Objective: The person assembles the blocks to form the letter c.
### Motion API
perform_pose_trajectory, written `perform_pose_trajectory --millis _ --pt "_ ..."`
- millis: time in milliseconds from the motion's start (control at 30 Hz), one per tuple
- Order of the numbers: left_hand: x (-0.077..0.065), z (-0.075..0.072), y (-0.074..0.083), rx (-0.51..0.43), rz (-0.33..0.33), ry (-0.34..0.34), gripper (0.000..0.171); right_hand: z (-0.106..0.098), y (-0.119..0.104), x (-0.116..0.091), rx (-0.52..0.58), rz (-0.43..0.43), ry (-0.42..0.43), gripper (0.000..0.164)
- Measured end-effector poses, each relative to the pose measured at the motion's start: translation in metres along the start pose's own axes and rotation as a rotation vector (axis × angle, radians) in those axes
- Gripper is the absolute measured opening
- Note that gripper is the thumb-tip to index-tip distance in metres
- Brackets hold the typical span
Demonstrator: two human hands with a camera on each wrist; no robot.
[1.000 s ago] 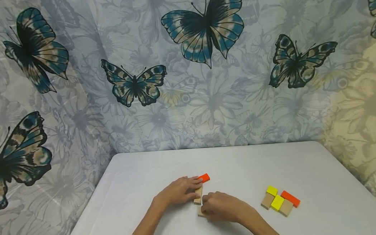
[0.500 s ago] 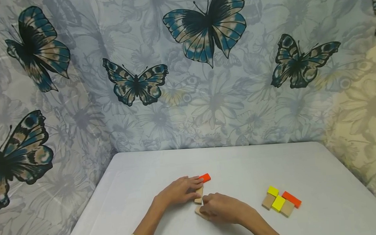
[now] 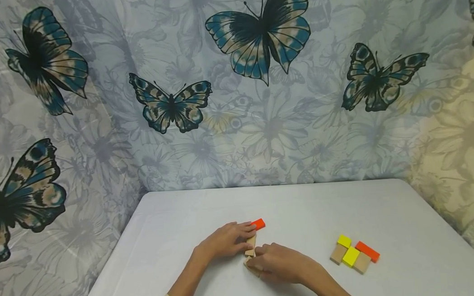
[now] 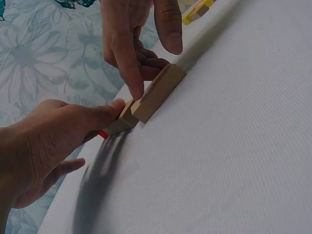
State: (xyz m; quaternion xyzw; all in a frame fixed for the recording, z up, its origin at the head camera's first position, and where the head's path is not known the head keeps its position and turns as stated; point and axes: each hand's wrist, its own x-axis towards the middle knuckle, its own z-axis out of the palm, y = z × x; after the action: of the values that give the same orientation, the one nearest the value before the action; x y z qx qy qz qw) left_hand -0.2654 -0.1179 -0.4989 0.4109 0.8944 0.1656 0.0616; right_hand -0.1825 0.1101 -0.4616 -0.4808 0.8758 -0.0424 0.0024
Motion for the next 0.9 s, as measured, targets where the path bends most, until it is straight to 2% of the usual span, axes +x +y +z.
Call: perform_pose_trajectory --millis 267,400,633,900 --pt "0.0002 -0.0004 0.0007 0.004 -0.019 -0.006 0.053 -0.0033 -0.0029 0.0011 0.063 0.068 -0.084 0.027" --pt "0.0003 -0.0019 0.0016 0.004 -0.007 -0.007 0.053 -0.0019 -0.0016 0.0015 0.056 0.064 -0.087 0.025" --pt "-0.0014 -0.0016 0.0011 0.015 0.001 -0.015 0.057 -0.0014 -0.0015 -0.0018 0.056 0.043 -0.069 0.032" --pt "-0.0014 -0.0034 0.0012 0.047 0.009 -0.007 0.070 -0.0080 -0.0016 -0.0079 0.073 0.091 -0.065 0.030"
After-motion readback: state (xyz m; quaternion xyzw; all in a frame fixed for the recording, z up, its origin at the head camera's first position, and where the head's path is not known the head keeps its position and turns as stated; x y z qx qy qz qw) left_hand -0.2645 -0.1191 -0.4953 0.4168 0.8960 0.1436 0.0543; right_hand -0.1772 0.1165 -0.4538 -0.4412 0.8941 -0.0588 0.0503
